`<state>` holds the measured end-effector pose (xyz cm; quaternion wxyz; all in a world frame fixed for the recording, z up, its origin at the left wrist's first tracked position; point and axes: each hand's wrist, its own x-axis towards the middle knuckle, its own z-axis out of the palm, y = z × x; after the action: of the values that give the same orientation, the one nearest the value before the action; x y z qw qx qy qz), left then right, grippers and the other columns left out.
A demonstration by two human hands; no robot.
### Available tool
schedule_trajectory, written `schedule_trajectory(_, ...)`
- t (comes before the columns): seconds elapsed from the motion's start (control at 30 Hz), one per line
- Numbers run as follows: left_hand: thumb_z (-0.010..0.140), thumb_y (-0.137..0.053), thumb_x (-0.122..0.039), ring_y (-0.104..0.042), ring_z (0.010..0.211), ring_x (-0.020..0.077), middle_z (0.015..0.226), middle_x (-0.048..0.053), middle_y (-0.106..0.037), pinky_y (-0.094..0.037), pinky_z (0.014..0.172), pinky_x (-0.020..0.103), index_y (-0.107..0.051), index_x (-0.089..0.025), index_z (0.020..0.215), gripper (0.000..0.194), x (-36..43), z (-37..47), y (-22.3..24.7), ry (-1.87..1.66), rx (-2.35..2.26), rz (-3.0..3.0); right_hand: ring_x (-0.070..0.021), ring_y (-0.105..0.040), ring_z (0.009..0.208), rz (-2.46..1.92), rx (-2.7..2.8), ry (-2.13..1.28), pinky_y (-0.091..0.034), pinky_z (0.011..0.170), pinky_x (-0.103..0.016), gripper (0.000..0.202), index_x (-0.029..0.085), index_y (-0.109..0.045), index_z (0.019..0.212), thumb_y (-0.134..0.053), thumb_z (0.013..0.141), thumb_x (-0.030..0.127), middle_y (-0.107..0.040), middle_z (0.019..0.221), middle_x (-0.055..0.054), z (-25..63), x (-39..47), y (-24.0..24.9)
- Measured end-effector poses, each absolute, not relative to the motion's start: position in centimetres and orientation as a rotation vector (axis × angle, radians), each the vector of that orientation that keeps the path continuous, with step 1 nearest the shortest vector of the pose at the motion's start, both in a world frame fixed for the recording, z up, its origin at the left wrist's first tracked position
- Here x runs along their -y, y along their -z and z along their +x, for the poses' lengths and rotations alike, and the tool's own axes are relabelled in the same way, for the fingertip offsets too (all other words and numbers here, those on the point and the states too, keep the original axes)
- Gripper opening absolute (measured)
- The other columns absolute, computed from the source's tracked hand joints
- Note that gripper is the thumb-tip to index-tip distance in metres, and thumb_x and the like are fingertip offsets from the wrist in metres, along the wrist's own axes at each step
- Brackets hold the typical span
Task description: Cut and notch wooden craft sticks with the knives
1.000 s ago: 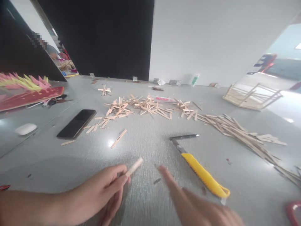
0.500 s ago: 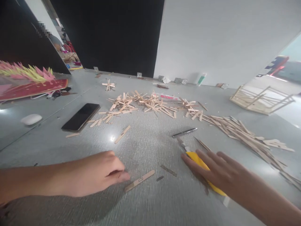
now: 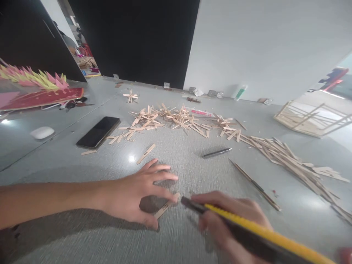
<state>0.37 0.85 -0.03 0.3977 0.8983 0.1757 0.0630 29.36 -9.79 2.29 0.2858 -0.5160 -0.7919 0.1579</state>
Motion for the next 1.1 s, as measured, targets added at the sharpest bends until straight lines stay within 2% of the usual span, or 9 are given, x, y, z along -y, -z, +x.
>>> schedule_trajectory(0.07, 0.079, -0.085, -0.06, -0.017, 0.158, 0.0447, 0.167, 0.008, -0.041, 0.004, 0.121, 0.076, -0.067, -0.037, 0.138, 0.066, -1.0, 0.4, 0.4, -0.18, -0.461, 2.275, -0.0139, -0.07, 0.053, -1.333, 2.147, -0.452, -0.052, 0.044, -0.021, 0.013, 0.033, -0.071, 0.101, -0.059, 0.099, 0.038, -0.073, 0.07, 0.006, 27.1, 9.4, -2.2)
schedule_trajectory(0.13, 0.078, -0.085, -0.062, -0.018, 0.158, 0.0444, 0.167, 0.009, -0.04, 0.004, 0.121, 0.075, -0.067, -0.037, 0.137, 0.067, -1.1, 0.5, 0.6, -0.194, -0.466, 2.275, -0.0152, -0.072, 0.057, -1.304, 2.135, -0.488, -0.052, 0.045, -0.022, 0.014, 0.032, -0.07, 0.096, -0.056, 0.099, 0.033, -0.075, 0.073, 0.005, 25.5, 9.2, -1.9)
schedule_trajectory(0.47, 0.078, -0.083, -0.065, -0.021, 0.158, 0.0439, 0.165, 0.009, -0.042, -0.003, 0.122, 0.074, -0.069, -0.038, 0.134, 0.065, -1.0, 0.6, 0.5, -0.194, -0.487, 2.302, -0.0142, -0.074, 0.065, -1.288, 2.088, -0.743, -0.057, 0.054, -0.022, 0.021, 0.033, -0.07, 0.099, -0.05, 0.103, 0.028, -0.077, 0.083, 0.006, 24.9, 8.8, -0.4)
schedule_trajectory(0.73, 0.079, -0.081, -0.066, -0.019, 0.158, 0.0467, 0.166, 0.013, -0.041, -0.001, 0.119, 0.078, -0.068, -0.035, 0.136, 0.066, -1.1, 0.6, 0.5, -0.179, -0.477, 2.274, -0.0132, -0.067, 0.053, -1.178, 2.115, -0.682, -0.047, 0.049, -0.026, 0.021, 0.031, -0.063, 0.099, -0.043, 0.104, 0.024, -0.071, 0.073, 0.007, 24.0, 8.9, -0.1)
schedule_trajectory(0.83, 0.079, -0.082, -0.066, -0.02, 0.157, 0.0476, 0.165, 0.013, -0.042, -0.002, 0.118, 0.079, -0.068, -0.033, 0.136, 0.067, -1.2, 0.7, 0.8, -0.197, -0.459, 2.287, -0.012, -0.059, 0.049, -1.198, 2.235, -0.719, -0.047, 0.053, -0.028, 0.022, 0.027, -0.061, 0.096, -0.041, 0.106, 0.026, -0.064, 0.067, 0.007, 24.0, 8.6, -0.6)
schedule_trajectory(0.93, 0.078, -0.084, -0.064, -0.02, 0.157, 0.0475, 0.164, 0.013, -0.043, 0.0, 0.119, 0.078, -0.069, -0.032, 0.134, 0.067, -1.3, 0.8, 1.1, -0.204, -0.448, 2.318, -0.0135, -0.056, 0.053, -1.23, 2.324, -0.72, -0.052, 0.063, -0.031, 0.032, 0.026, -0.058, 0.085, -0.037, 0.109, 0.031, -0.059, 0.064, 0.005, 23.6, 7.7, -1.7)
schedule_trajectory(1.0, 0.073, -0.089, -0.061, -0.021, 0.157, 0.0483, 0.164, 0.016, -0.043, 0.001, 0.119, 0.079, -0.059, -0.031, 0.146, 0.084, -1.3, 0.7, 0.7, -0.207, -0.469, 2.253, -0.0153, -0.056, 0.056, -1.243, 2.352, -0.684, -0.053, 0.064, -0.032, 0.037, 0.026, -0.053, 0.078, -0.034, 0.109, 0.033, -0.056, 0.063, 0.004, 23.1, 7.0, -2.6)
schedule_trajectory(1.1, 0.075, -0.092, -0.052, -0.029, 0.155, 0.0457, 0.165, 0.021, -0.039, -0.012, 0.12, 0.078, -0.018, -0.031, 0.167, 0.12, -0.8, 0.0, -1.2, -0.358, -0.568, 1.991, -0.0164, -0.056, 0.059, -1.224, 2.411, -0.663, -0.051, 0.06, -0.031, 0.035, 0.026, -0.047, 0.074, -0.036, 0.107, 0.029, -0.053, 0.062, 0.003, 22.3, 6.1, -3.7)
